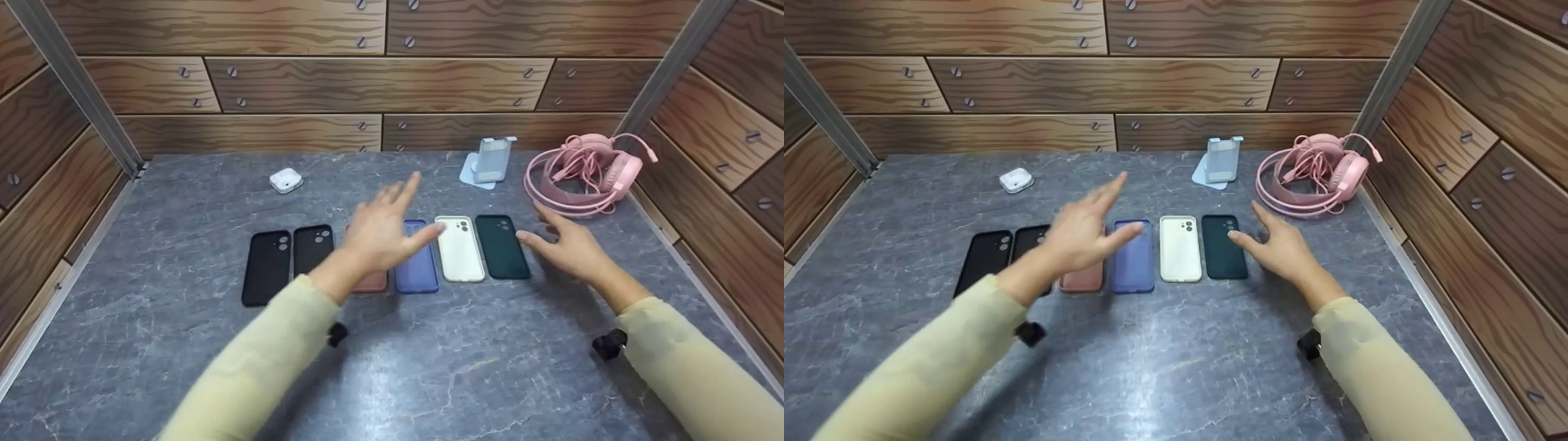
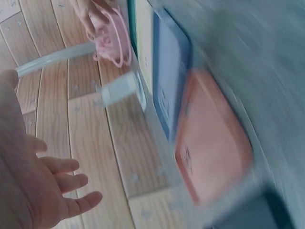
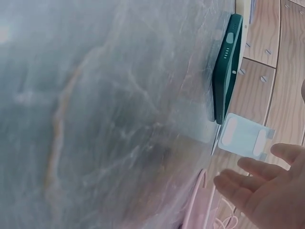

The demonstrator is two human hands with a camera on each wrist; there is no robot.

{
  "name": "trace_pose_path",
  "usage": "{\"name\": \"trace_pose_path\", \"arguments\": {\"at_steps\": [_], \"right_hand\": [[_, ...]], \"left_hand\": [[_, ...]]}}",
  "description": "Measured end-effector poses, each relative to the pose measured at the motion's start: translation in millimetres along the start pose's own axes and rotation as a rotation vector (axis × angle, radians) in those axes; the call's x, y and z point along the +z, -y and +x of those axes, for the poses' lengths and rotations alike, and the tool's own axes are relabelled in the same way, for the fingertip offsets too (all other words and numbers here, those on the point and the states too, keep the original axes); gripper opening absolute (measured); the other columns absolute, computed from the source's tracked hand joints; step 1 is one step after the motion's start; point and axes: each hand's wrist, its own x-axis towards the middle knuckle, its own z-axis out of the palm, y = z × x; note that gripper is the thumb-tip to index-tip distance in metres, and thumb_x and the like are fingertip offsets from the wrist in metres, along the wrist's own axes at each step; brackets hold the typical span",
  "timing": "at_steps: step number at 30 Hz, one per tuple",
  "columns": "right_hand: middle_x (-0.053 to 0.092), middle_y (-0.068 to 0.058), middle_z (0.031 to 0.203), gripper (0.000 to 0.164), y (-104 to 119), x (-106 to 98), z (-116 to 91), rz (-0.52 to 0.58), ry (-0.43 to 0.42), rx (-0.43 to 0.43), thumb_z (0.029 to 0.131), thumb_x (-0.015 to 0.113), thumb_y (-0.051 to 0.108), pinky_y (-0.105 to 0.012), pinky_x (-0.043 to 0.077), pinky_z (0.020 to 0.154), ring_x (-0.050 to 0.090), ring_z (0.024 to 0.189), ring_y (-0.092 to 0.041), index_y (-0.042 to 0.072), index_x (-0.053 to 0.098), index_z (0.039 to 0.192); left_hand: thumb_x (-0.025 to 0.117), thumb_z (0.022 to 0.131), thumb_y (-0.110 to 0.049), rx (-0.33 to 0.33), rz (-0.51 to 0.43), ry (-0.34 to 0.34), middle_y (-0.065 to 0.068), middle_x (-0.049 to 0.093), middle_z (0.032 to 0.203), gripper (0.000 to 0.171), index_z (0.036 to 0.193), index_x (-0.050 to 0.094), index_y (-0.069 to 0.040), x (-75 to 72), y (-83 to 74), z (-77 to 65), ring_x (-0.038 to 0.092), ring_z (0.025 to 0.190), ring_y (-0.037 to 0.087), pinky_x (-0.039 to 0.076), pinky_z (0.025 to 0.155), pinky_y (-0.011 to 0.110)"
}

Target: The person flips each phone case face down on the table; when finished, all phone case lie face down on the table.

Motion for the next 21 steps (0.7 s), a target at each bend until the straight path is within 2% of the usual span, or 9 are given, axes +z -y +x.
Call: {"name": "trace_pose_path", "arguments": {"at_steps": [6,13,15,17,19,21], "right_hand": [[0.052,-0.032,0.151,0.086,-2,3,4,0.125,0.017,0.008,0.104,0.064,0.055,-0.065,0.044,0.110,0.055,0.135,-0.052,0.008,0.030,0.168],[0.061,-0.032,0.141,0.082,-7,9,7,0.162,0.038,0.002,0.105,0.066,0.049,-0.060,0.052,0.102,0.063,0.126,-0.048,0.002,0.036,0.164],[0.064,-0.031,0.138,0.080,-8,10,8,0.182,0.046,0.007,0.105,0.066,0.047,-0.052,0.058,0.095,0.067,0.119,-0.044,0.001,0.038,0.163],[0.067,-0.030,0.132,0.077,-8,11,9,0.204,0.049,0.010,0.105,0.067,0.044,-0.040,0.060,0.085,0.070,0.106,-0.038,-0.002,0.040,0.161],[0.070,-0.028,0.125,0.074,-8,12,10,0.230,0.055,0.011,0.105,0.069,0.039,-0.031,0.058,0.076,0.070,0.095,-0.031,-0.004,0.042,0.159],[0.071,-0.028,0.121,0.072,-9,13,11,0.248,0.066,0.008,0.105,0.070,0.036,-0.026,0.057,0.071,0.068,0.089,-0.026,-0.006,0.044,0.158]], "left_hand": [[0.041,0.097,-0.083,-0.005,-0.141,-0.025,0.017,0.046,0.162,0.099,0.173,0.014,-0.024,31.8,-29.0,20.8,0.053,0.141,0.040,0.044,0.113,0.057],[0.047,0.100,-0.077,-0.039,-0.326,-0.018,0.013,0.056,0.155,0.093,0.171,0.026,-0.022,65.7,-50.0,36.1,0.057,0.138,0.033,0.047,0.112,0.049],[0.050,0.100,-0.074,-0.058,-0.382,-0.010,0.010,0.067,0.141,0.090,0.169,0.031,-0.020,73.4,-54.3,39.2,0.065,0.126,0.028,0.052,0.104,0.045],[0.054,0.100,-0.070,-0.080,-0.462,-0.003,0.006,0.074,0.118,0.086,0.167,0.038,-0.017,81.1,-57.9,42.1,0.070,0.106,0.022,0.055,0.091,0.040],[0.059,0.100,-0.065,-0.105,-0.544,0.005,0.001,0.071,0.096,0.083,0.164,0.043,-0.015,88.1,-61.4,44.8,0.067,0.085,0.016,0.054,0.076,0.034],[0.063,0.101,-0.060,-0.124,-0.609,0.015,0.001,0.070,0.093,0.079,0.161,0.047,-0.013,93.8,-63.5,47.4,0.064,0.079,0.014,0.052,0.072,0.032]]}}
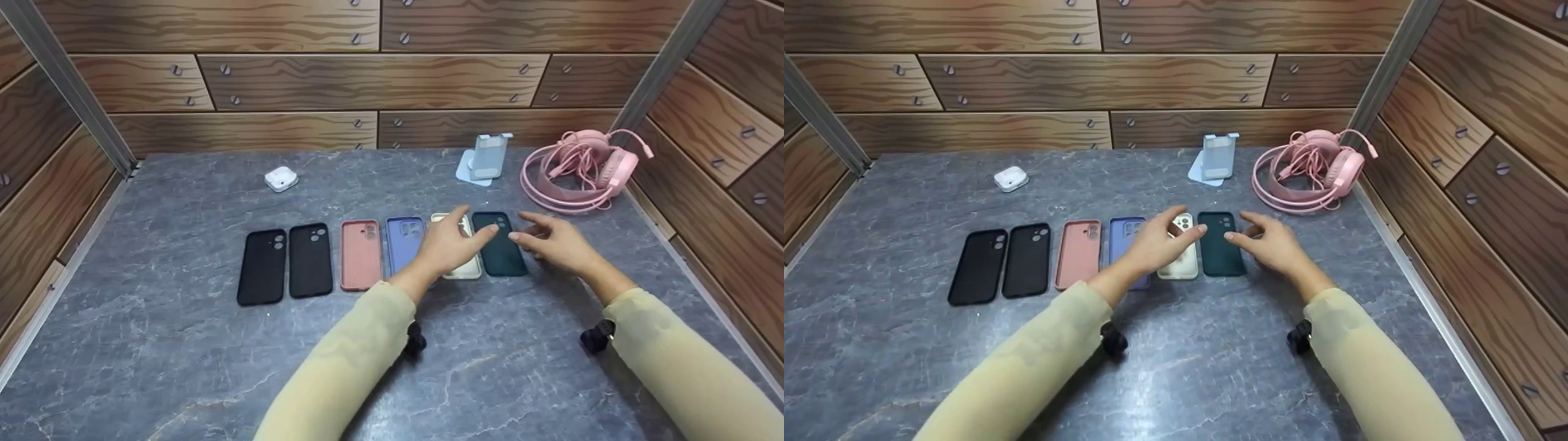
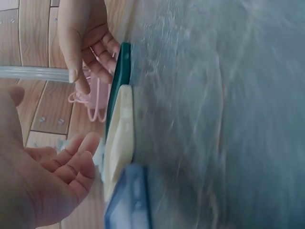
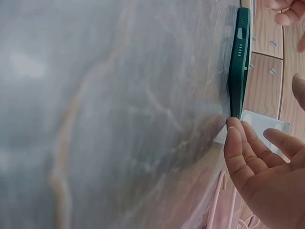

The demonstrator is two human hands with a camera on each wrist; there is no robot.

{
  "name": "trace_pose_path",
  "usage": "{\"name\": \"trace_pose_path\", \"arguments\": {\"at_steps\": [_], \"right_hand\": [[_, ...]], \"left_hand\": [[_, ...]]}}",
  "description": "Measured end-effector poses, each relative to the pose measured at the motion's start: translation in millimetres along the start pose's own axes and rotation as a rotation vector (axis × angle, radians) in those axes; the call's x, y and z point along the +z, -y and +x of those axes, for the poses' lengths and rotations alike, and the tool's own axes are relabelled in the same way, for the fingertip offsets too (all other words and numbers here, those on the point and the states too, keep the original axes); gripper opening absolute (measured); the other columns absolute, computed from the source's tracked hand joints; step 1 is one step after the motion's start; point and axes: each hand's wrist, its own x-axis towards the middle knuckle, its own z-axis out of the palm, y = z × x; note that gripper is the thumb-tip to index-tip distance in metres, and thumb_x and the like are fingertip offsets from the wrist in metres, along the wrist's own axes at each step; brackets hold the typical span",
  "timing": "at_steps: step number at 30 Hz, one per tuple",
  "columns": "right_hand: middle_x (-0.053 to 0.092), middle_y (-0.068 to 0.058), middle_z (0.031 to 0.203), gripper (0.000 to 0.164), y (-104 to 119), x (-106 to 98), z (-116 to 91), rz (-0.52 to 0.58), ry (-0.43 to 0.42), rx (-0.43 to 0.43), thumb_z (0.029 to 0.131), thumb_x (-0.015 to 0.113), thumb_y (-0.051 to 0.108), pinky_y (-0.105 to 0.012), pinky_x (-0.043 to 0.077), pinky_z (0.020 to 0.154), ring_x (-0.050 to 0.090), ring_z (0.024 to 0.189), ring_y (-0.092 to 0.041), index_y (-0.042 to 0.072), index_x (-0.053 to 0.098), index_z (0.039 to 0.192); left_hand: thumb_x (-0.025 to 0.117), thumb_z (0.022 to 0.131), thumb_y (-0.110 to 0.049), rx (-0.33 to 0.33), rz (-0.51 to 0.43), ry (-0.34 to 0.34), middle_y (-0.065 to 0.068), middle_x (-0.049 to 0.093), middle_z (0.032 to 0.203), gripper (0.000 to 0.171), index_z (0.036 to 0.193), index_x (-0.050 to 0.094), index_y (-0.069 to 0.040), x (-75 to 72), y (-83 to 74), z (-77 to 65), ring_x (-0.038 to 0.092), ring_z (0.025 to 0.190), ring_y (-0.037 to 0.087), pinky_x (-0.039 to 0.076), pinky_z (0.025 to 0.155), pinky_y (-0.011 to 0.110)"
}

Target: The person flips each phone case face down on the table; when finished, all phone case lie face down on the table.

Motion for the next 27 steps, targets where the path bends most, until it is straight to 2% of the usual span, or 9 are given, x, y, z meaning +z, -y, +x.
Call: {"name": "trace_pose_path", "arguments": {"at_steps": [3,5,7,13,20,27], "right_hand": [[0.071,-0.028,0.121,0.070,-4,1,1,0.013,0.017,0.000,0.104,0.071,0.033,-0.026,0.057,0.071,0.067,0.089,-0.021,-0.006,0.046,0.156],[0.071,-0.028,0.123,0.069,-7,2,2,0.014,0.027,0.006,0.104,0.072,0.032,-0.026,0.057,0.072,0.068,0.091,-0.019,-0.006,0.047,0.156],[0.071,-0.027,0.123,0.068,-8,2,3,0.010,0.037,0.014,0.104,0.072,0.032,-0.026,0.057,0.072,0.067,0.092,-0.019,-0.005,0.048,0.155],[0.072,-0.022,0.119,0.066,-9,2,6,-0.011,0.045,0.015,0.103,0.073,0.031,-0.024,0.054,0.071,0.064,0.090,-0.015,-0.005,0.051,0.154],[0.072,-0.019,0.114,0.064,-11,4,7,-0.013,0.043,0.015,0.101,0.076,0.024,-0.022,0.051,0.067,0.062,0.087,-0.013,-0.006,0.053,0.152],[0.072,-0.021,0.115,0.065,-13,7,8,0.005,0.036,0.010,0.098,0.079,0.017,-0.016,0.048,0.075,0.063,0.097,-0.016,-0.010,0.052,0.150]], "left_hand": [[0.066,0.100,-0.056,-0.033,-0.045,0.009,0.006,0.073,0.117,0.076,0.158,0.050,-0.010,8.2,1.4,3.0,0.069,0.095,0.015,0.056,0.083,0.032],[0.066,0.101,-0.055,-0.052,-0.052,0.021,0.010,0.067,0.138,0.073,0.157,0.052,-0.010,12.3,3.0,4.9,0.068,0.113,0.019,0.055,0.095,0.036],[0.068,0.100,-0.053,-0.074,-0.048,0.024,0.010,0.061,0.149,0.071,0.155,0.055,-0.010,16.4,4.0,6.6,0.064,0.125,0.022,0.053,0.102,0.037],[0.071,0.100,-0.045,-0.107,0.030,0.021,0.007,0.061,0.150,0.062,0.150,0.061,-0.011,25.3,4.7,11.9,0.056,0.139,0.023,0.047,0.112,0.037],[0.073,0.099,-0.049,-0.138,0.200,0.032,-0.001,0.066,0.144,0.057,0.148,0.065,-0.020,33.6,6.6,14.4,0.061,0.132,0.020,0.050,0.108,0.038],[0.078,0.095,-0.050,-0.146,0.310,0.037,-0.005,0.068,0.140,0.057,0.146,0.067,-0.027,37.6,7.1,16.0,0.063,0.127,0.018,0.050,0.104,0.037]]}}
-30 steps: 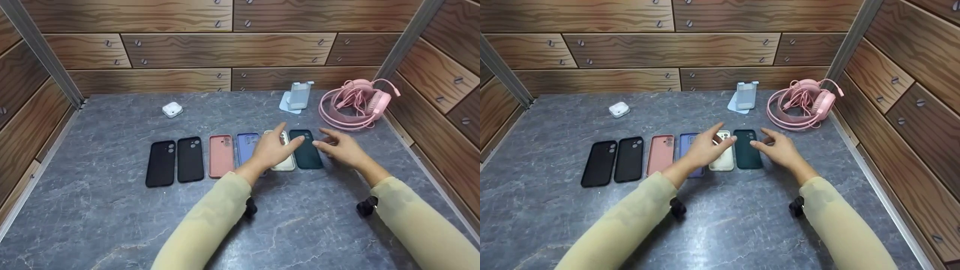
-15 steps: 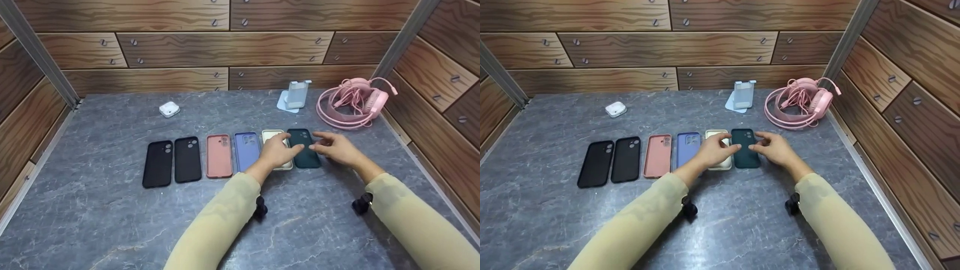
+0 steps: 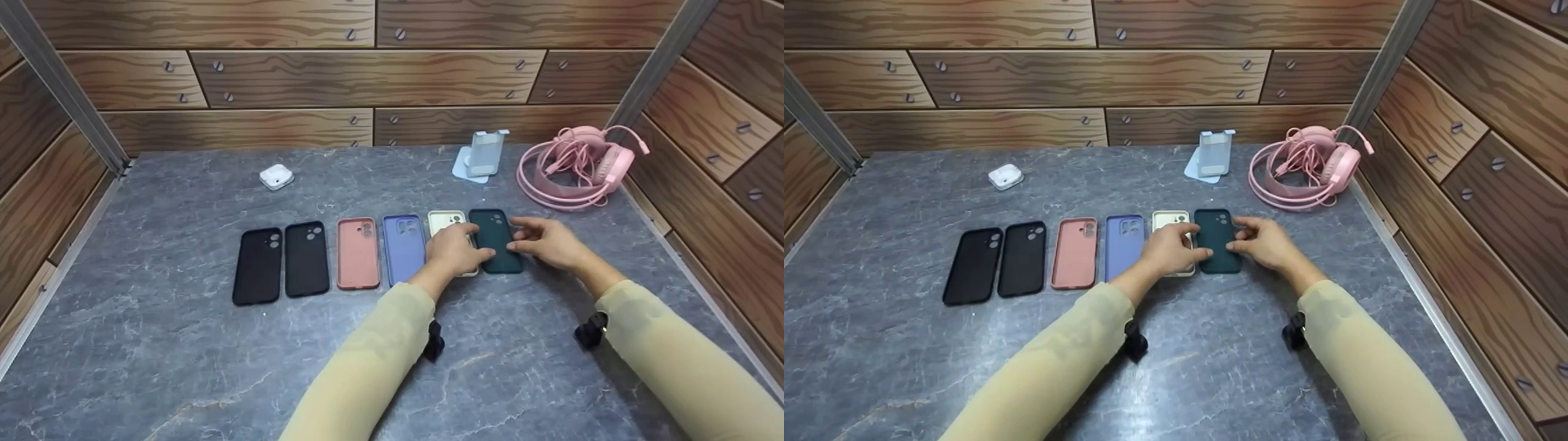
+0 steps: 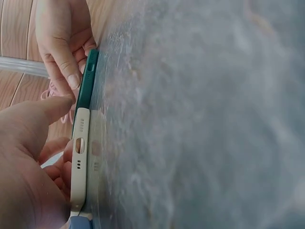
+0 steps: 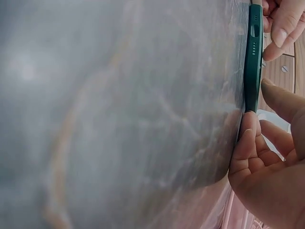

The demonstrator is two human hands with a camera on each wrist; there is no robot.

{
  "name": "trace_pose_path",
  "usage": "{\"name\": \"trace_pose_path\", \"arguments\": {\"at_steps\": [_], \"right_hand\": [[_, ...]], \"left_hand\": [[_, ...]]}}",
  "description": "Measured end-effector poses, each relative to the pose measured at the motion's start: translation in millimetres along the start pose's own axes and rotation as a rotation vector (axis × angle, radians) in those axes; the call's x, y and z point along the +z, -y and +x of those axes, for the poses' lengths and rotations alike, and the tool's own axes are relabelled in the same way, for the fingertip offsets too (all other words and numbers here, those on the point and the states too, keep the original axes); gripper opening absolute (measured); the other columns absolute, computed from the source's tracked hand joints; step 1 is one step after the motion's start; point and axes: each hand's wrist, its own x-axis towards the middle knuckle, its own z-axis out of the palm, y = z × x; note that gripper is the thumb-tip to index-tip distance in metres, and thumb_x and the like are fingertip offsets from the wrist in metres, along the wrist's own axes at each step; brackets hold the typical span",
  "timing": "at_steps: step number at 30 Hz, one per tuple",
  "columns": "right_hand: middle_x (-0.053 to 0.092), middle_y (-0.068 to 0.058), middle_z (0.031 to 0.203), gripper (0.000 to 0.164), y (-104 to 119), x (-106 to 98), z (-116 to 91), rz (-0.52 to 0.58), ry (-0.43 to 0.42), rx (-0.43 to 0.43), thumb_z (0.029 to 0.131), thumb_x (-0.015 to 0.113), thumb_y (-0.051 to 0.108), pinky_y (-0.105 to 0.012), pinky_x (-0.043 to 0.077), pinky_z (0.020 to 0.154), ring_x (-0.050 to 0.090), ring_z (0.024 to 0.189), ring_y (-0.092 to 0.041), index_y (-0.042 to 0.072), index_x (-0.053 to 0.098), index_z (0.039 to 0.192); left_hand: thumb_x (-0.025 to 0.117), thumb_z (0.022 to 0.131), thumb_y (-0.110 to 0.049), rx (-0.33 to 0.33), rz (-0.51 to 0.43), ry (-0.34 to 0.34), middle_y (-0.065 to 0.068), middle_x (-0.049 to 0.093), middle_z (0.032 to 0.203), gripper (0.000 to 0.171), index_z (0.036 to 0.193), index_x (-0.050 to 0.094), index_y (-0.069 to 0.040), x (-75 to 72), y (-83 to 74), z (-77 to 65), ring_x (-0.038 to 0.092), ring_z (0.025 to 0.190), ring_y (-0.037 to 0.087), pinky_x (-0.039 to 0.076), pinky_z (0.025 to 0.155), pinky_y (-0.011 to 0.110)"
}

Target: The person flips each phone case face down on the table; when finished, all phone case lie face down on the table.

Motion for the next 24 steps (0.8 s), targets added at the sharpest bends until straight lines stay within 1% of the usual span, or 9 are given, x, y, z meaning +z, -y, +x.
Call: {"name": "trace_pose_path", "arguments": {"at_steps": [3,9,18,24], "right_hand": [[0.071,-0.023,0.116,0.066,0.0,0.5,0.2,0.007,-0.003,0.002,0.097,0.080,0.015,-0.014,0.048,0.077,0.063,0.097,-0.015,-0.013,0.051,0.149],[0.071,-0.023,0.116,0.062,0.0,-0.5,0.5,0.014,-0.004,0.027,0.096,0.080,0.013,-0.014,0.047,0.076,0.061,0.094,-0.008,-0.016,0.054,0.144],[0.072,-0.025,0.119,0.060,-0.3,1.2,2.4,0.026,-0.014,0.035,0.096,0.079,0.013,-0.014,0.047,0.077,0.061,0.098,-0.012,-0.012,0.056,0.145],[0.071,-0.025,0.122,0.062,-0.1,1.0,-0.4,0.074,-0.014,0.064,0.098,0.078,0.014,-0.019,0.051,0.072,0.062,0.095,-0.007,-0.009,0.053,0.150]], "left_hand": [[0.082,0.092,-0.050,-0.012,0.015,0.002,-0.006,0.068,0.140,0.060,0.147,0.066,-0.029,-0.1,-0.4,1.4,0.063,0.127,0.018,0.050,0.103,0.036],[0.085,0.089,-0.051,-0.016,0.037,0.011,-0.007,0.066,0.144,0.067,0.149,0.064,-0.031,-0.9,-0.9,4.4,0.062,0.130,0.017,0.049,0.105,0.035],[0.085,0.088,-0.054,-0.022,0.079,0.037,-0.009,0.064,0.147,0.069,0.150,0.063,-0.032,-2.1,-1.2,7.8,0.061,0.132,0.017,0.049,0.106,0.034],[0.085,0.088,-0.054,-0.029,0.077,0.055,-0.010,0.064,0.146,0.069,0.150,0.063,-0.032,-1.8,-0.4,7.8,0.060,0.133,0.017,0.049,0.107,0.035]]}}
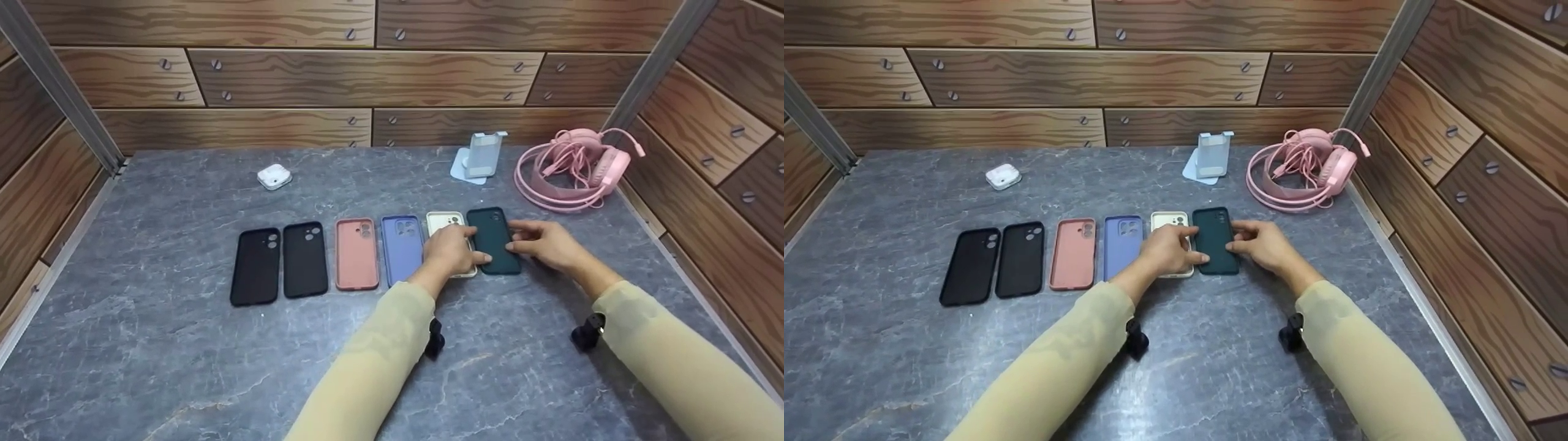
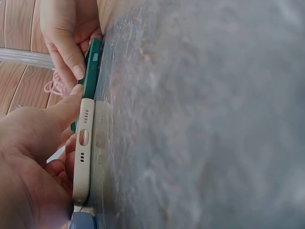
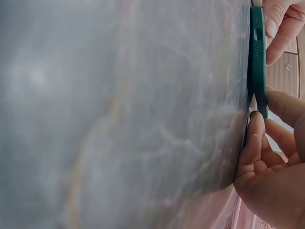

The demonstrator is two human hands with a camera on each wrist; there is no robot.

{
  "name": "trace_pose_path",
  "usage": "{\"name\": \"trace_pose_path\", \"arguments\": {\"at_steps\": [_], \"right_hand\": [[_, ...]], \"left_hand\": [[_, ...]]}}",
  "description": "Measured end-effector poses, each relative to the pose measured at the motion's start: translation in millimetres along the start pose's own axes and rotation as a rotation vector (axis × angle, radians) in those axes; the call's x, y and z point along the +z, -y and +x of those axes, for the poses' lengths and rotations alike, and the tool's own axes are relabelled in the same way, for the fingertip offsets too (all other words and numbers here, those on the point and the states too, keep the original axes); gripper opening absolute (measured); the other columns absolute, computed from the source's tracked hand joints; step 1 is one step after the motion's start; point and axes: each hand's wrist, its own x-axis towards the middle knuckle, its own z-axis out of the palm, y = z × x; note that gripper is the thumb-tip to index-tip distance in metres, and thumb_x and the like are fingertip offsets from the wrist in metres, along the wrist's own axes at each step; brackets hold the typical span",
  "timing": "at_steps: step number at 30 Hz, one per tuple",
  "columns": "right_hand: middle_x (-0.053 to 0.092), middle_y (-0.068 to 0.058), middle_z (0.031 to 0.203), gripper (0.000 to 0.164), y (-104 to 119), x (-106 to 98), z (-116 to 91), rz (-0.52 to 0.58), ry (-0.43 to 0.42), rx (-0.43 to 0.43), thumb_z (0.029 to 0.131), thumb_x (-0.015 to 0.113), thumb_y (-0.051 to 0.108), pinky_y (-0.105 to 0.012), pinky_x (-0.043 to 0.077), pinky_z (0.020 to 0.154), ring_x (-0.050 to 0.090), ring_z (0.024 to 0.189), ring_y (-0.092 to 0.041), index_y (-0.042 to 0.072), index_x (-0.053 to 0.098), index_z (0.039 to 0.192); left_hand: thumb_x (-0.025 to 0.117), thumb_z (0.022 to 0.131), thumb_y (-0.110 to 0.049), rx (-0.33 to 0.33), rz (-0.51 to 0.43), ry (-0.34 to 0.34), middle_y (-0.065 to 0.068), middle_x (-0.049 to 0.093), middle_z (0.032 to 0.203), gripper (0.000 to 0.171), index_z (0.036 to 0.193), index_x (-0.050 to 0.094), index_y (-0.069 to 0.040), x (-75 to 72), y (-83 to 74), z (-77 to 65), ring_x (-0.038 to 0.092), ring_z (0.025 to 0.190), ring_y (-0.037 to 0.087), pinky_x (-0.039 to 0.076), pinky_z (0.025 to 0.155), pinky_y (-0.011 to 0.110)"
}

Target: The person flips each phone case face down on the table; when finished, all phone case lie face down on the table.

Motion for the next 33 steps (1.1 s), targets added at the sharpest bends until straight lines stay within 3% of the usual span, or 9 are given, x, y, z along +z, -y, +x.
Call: {"name": "trace_pose_path", "arguments": {"at_steps": [9,14,18,22,28,33], "right_hand": [[0.071,-0.020,0.124,0.061,4,-1,-3,0.167,0.010,0.049,0.102,0.074,0.017,-0.025,0.057,0.073,0.067,0.088,-0.007,-0.005,0.051,0.154],[0.071,-0.016,0.124,0.061,4,-1,-1,0.262,0.016,0.080,0.103,0.072,0.016,-0.025,0.060,0.078,0.069,0.088,-0.008,-0.005,0.048,0.155],[0.073,-0.009,0.114,0.061,4,1,0,0.331,0.010,0.076,0.103,0.070,0.012,-0.025,0.060,0.076,0.068,0.086,-0.008,-0.008,0.046,0.156],[0.073,-0.004,0.106,0.061,8,2,-1,0.362,-0.001,0.060,0.103,0.070,0.009,-0.024,0.060,0.075,0.069,0.085,-0.008,-0.010,0.044,0.155],[0.072,0.000,0.101,0.062,12,3,-2,0.348,-0.008,0.045,0.103,0.070,0.009,-0.023,0.059,0.074,0.067,0.084,-0.007,-0.012,0.044,0.154],[0.072,-0.001,0.100,0.062,14,4,-3,0.352,-0.005,0.030,0.103,0.070,0.009,-0.023,0.059,0.073,0.068,0.082,-0.007,-0.013,0.043,0.154]], "left_hand": [[0.085,0.089,-0.051,0.005,-0.010,-0.008,-0.008,0.071,0.134,0.069,0.151,0.063,-0.030,0.9,1.4,-2.7,0.063,0.129,0.016,0.050,0.105,0.034],[0.085,0.089,-0.051,-0.008,-0.007,-0.012,-0.007,0.069,0.139,0.070,0.151,0.062,-0.030,-0.1,-0.6,-3.0,0.062,0.130,0.017,0.050,0.105,0.035],[0.085,0.089,-0.050,-0.008,-0.031,-0.007,-0.005,0.067,0.143,0.072,0.153,0.060,-0.028,-1.9,-0.2,-3.6,0.061,0.132,0.018,0.049,0.107,0.034],[0.087,0.090,-0.044,0.016,-0.117,-0.016,-0.001,0.068,0.140,0.073,0.154,0.059,-0.022,-6.4,0.4,-5.4,0.062,0.129,0.016,0.048,0.107,0.030],[0.088,0.091,-0.032,0.088,-0.309,-0.046,0.002,0.072,0.113,0.072,0.154,0.058,-0.016,-9.2,-3.9,-11.2,0.066,0.101,0.014,0.054,0.091,0.028],[0.091,0.088,-0.027,0.125,-0.486,-0.057,0.005,0.072,0.130,0.077,0.156,0.056,-0.016,-4.5,-11.4,-14.4,0.068,0.116,0.015,0.055,0.095,0.027]]}}
